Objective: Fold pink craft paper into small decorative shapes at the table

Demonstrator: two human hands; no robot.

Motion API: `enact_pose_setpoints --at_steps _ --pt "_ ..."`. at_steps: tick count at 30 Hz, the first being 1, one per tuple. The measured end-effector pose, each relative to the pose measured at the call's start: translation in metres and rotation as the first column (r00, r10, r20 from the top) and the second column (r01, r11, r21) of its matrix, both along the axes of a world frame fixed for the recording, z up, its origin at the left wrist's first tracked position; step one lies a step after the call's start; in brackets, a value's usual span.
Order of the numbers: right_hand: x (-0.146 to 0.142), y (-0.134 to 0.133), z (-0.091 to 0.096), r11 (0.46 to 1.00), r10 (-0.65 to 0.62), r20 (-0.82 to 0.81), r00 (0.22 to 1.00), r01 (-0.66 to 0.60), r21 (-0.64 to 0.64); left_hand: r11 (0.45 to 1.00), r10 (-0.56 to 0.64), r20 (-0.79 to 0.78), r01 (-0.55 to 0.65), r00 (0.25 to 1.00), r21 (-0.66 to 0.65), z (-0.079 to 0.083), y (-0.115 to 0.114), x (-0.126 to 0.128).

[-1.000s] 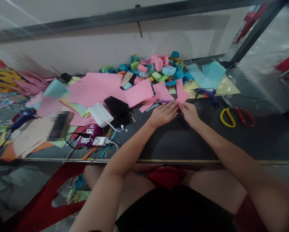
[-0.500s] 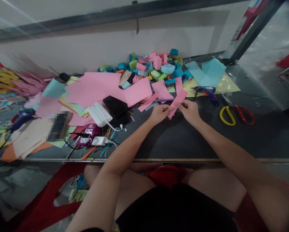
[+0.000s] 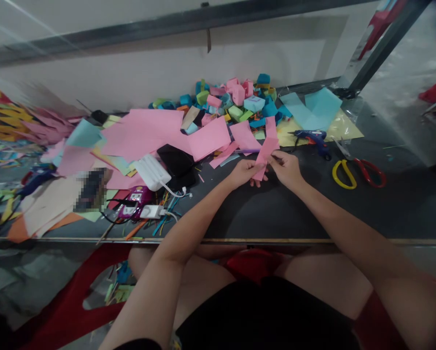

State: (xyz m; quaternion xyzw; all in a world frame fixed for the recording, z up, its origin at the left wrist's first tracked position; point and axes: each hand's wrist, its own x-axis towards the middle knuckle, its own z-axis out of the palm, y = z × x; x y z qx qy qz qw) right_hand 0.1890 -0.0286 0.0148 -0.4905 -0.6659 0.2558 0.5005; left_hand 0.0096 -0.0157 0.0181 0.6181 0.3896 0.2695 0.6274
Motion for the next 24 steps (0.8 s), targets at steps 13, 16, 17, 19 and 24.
enact_pose_setpoints --at_steps 13,16,17,19,24 --pt "0.002 -0.006 0.005 0.965 0.17 0.222 0.96 -0.208 0.159 0.975 0.165 0.203 -0.13 0.965 -0.178 -0.009 0.007 0.002" --pt "0.003 -0.004 0.003 0.961 0.165 0.282 0.945 -0.218 0.17 0.973 0.18 0.236 -0.138 0.955 -0.183 -0.01 0.01 0.001" --pt "0.003 -0.004 0.002 0.959 0.163 0.306 0.938 -0.223 0.175 0.974 0.176 0.246 -0.133 0.953 -0.181 -0.011 0.012 0.001" --pt "0.003 -0.004 0.0 0.952 0.168 0.346 0.923 -0.243 0.186 0.981 0.155 0.25 -0.118 0.956 -0.156 -0.013 0.015 -0.001" --pt "0.0 -0.006 0.002 0.96 0.163 0.242 0.957 -0.21 0.183 0.995 0.092 0.253 -0.083 0.963 -0.046 -0.016 0.014 -0.004"
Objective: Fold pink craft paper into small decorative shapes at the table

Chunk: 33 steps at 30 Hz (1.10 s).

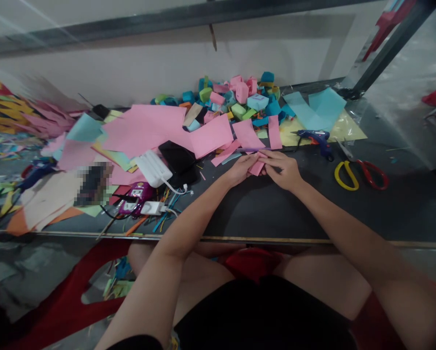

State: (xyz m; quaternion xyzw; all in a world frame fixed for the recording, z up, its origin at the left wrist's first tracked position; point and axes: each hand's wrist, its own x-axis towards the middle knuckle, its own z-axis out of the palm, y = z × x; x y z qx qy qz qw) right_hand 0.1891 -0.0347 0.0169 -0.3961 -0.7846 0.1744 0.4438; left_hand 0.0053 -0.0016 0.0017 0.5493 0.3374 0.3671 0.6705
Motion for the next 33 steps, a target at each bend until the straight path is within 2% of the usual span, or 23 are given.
enact_pose_setpoints --at_steps 4,8,13,18,23,28,33 --pt "-0.001 -0.003 0.005 0.991 -0.095 -0.171 0.981 0.077 -0.107 0.989 -0.116 -0.019 0.117 0.993 0.093 0.0 -0.003 0.0" --pt "0.001 0.001 0.005 0.976 -0.133 -0.208 0.969 0.092 -0.197 0.962 -0.17 -0.102 0.188 0.98 0.2 -0.002 -0.001 -0.002" --pt "0.005 0.01 -0.001 0.946 -0.168 -0.205 0.964 0.098 -0.31 0.956 -0.131 -0.183 0.173 0.974 0.237 -0.004 0.003 -0.004" --pt "0.005 0.016 -0.007 0.903 -0.216 -0.331 0.919 0.059 -0.426 0.969 0.023 -0.242 0.039 0.97 0.245 -0.001 0.002 -0.003" --pt "0.005 0.014 -0.004 0.903 -0.188 -0.363 0.913 0.015 -0.43 0.964 0.036 -0.276 0.039 0.961 0.262 0.009 0.001 -0.006" --pt "0.006 0.009 0.003 0.915 -0.108 -0.333 0.937 -0.038 -0.403 0.947 -0.023 -0.344 0.13 0.939 0.292 0.014 -0.003 -0.013" --pt "0.004 0.011 -0.001 0.934 -0.168 -0.279 0.945 0.062 -0.353 0.936 -0.048 -0.338 0.16 0.94 0.312 0.013 -0.004 -0.011"
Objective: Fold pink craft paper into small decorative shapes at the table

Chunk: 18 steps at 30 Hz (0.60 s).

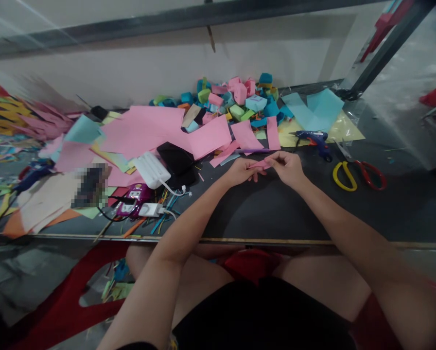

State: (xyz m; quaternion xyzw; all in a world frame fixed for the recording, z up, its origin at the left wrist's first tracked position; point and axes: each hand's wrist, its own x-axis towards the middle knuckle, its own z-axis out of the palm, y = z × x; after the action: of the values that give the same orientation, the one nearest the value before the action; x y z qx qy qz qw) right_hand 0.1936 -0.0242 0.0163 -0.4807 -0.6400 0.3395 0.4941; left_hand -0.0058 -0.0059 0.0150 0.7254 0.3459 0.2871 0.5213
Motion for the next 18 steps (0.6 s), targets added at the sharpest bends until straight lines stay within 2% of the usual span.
enact_pose_setpoints --at_steps 3,9,18 --pt "-0.001 0.001 -0.003 0.997 -0.067 0.012 0.998 0.066 0.039 1.0 0.005 0.014 -0.005 1.0 0.018 0.0 0.0 0.003" --pt "0.0 0.0 -0.001 0.993 -0.09 0.046 0.995 0.086 0.077 0.998 0.055 -0.012 -0.054 0.998 0.037 -0.004 0.002 0.002" --pt "0.006 0.004 0.0 1.0 0.012 0.093 0.996 -0.014 0.015 0.992 0.121 0.009 -0.121 0.993 0.02 -0.011 0.005 0.0"
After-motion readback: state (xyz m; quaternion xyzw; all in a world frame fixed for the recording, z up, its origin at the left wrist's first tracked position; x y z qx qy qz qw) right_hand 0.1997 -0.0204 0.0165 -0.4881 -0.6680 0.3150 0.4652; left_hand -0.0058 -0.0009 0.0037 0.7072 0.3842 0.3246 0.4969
